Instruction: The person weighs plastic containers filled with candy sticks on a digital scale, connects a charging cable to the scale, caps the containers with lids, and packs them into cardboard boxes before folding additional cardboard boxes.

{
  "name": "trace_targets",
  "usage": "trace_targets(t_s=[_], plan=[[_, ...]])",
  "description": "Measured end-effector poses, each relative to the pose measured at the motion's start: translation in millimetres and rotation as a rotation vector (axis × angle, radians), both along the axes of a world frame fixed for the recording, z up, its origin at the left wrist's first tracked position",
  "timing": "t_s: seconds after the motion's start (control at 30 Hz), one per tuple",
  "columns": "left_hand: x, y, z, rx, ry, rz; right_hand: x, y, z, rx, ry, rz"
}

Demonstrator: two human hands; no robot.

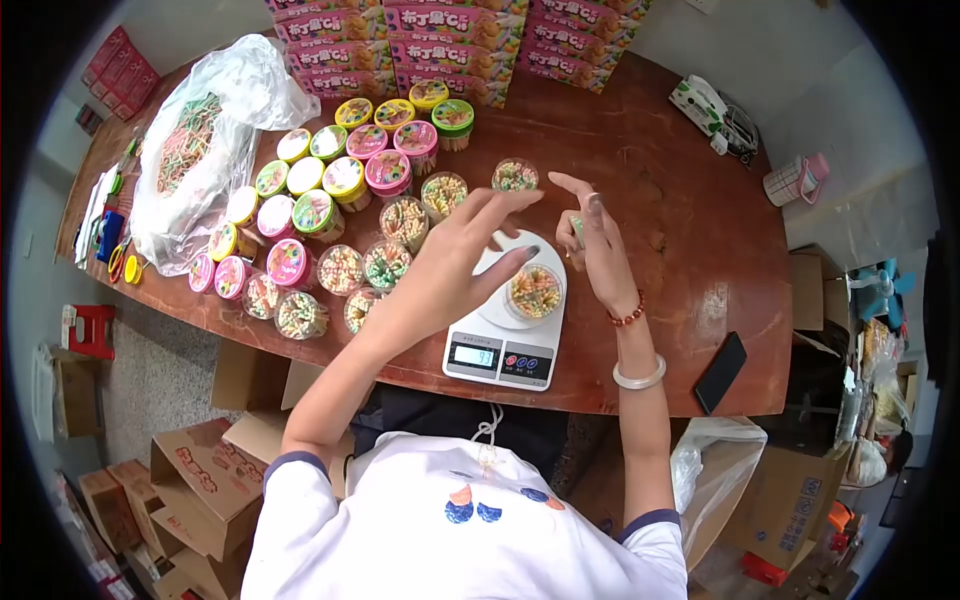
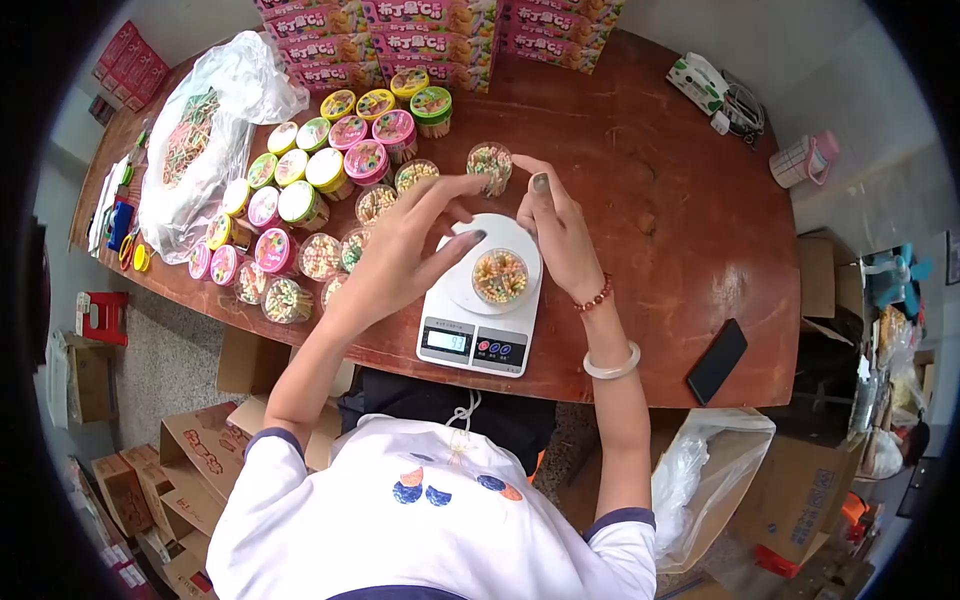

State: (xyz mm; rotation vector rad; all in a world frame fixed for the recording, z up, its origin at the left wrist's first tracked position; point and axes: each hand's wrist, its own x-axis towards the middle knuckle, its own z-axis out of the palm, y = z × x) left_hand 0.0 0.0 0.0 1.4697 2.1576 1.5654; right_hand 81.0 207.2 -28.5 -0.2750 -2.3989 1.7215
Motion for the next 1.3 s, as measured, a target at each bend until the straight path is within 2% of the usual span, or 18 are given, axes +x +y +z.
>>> trace_targets(t_s=[0.07,0.17,0.37,0.5,0.6,0.67,0.8,0.93,1.03,1.07,1.13,1.17,1.2,1.27,1.3], plan=[[3,17,14,0.032,-0.037,-0.087,20,-22,32,-0.090,0.012,0.029],[7,35,3,0.106,0.026,-0.148,33,-26,28,-0.156,0.044,-0.038],[11,41,8,0.091,-0.134,-0.220,43,-38,34,-0.208,0.021,-0.108],[8,41,6,0.043,-0.333,-0.294,42,-39,29,-0.255,0.088,-0.085],[6,41,1,-0.002,-0.552,-0.346,47,-34,33,-0.326,0.011,-0.012],[9,42,-2,0.017,-0.550,-0.312,48,-31,27,-0.405,-0.046,0.032],[8,44,-9,0.052,-0.576,-0.342,52,-28,25,-0.763,-0.090,0.085],[11,44,-7,0.024,-0.527,-0.239,52,-36,17,-0.830,-0.098,-0.030],[9,41,-6,-0.016,-0.275,-0.272,51,-34,10,-0.851,-0.136,0.001],[9,39,-4,-0.020,-0.252,-0.246,53,-31,-1,-0.929,-0.144,0.012],[8,35,-1,-0.028,-0.206,-0.192,57,-30,-5,-0.898,-0.125,-0.024],[6,30,0,0.040,-0.311,-0.153,60,-29,-6,-0.883,-0.111,-0.044],[2,23,2,-0.007,-0.270,-0.097,65,-23,-10,-0.864,-0.045,-0.038],[-1,10,3,-0.100,-0.217,-0.031,75,-14,-19,-0.628,-0.003,-0.150],[0,6,-1,-0.124,-0.177,-0.042,81,-11,-23,-0.668,0.034,-0.159]])
